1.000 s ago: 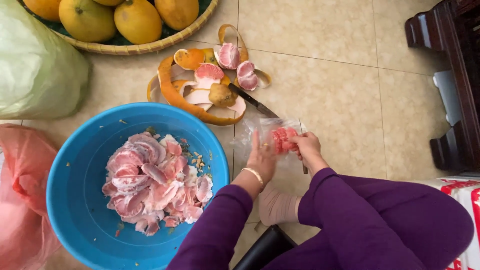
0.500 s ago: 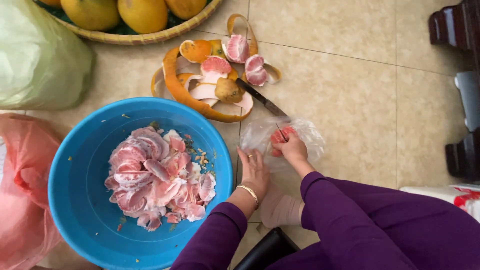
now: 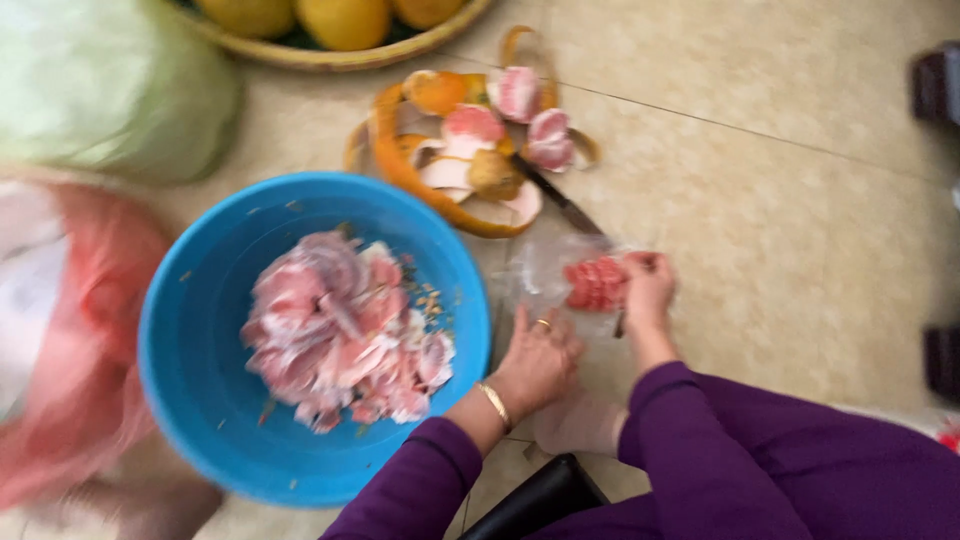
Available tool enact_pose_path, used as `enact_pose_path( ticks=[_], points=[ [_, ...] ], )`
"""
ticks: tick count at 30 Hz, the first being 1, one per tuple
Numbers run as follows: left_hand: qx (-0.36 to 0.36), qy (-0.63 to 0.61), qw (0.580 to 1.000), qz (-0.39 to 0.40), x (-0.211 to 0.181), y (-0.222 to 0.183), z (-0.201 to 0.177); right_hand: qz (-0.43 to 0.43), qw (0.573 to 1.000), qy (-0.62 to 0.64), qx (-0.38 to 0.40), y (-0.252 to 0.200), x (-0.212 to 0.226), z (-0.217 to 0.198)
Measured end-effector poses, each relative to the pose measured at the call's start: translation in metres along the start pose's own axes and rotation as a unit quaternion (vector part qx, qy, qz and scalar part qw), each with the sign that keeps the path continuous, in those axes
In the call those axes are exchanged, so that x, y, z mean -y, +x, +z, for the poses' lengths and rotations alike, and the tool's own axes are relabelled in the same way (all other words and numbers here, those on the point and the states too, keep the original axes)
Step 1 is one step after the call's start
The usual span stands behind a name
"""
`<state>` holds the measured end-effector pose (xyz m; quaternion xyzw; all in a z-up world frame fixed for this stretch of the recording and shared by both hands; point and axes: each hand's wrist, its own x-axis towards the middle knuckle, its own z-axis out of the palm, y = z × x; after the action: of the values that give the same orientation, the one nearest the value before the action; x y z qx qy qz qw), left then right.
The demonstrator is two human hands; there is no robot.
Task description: Peeling the thin white skin off pomelo segments using a small knife
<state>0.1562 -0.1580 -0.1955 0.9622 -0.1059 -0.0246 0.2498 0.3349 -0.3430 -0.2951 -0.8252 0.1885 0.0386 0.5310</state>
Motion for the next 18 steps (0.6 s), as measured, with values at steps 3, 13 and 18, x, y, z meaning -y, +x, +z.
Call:
enact_pose_path(
  ticks=[3, 13, 18],
  points=[
    [-0.244, -0.054, 0.968, -0.005, 0.01, -0.038, -0.001, 0.021, 0.991, 0.07, 0.109, -0.025, 0.074, 0.017],
    [-0.408, -0.05, 0.762, -0.5, 0.174, -0.193, -0.068, 0.093, 0.836, 0.003, 0.541, -0.291, 0.222, 0.111],
    [-0.204, 0.231, 0.89, -0.336, 0.21, -0.185, -0.068, 0.017, 0.885, -0.058, 0.462, -0.219, 0.089, 0.149]
  ],
)
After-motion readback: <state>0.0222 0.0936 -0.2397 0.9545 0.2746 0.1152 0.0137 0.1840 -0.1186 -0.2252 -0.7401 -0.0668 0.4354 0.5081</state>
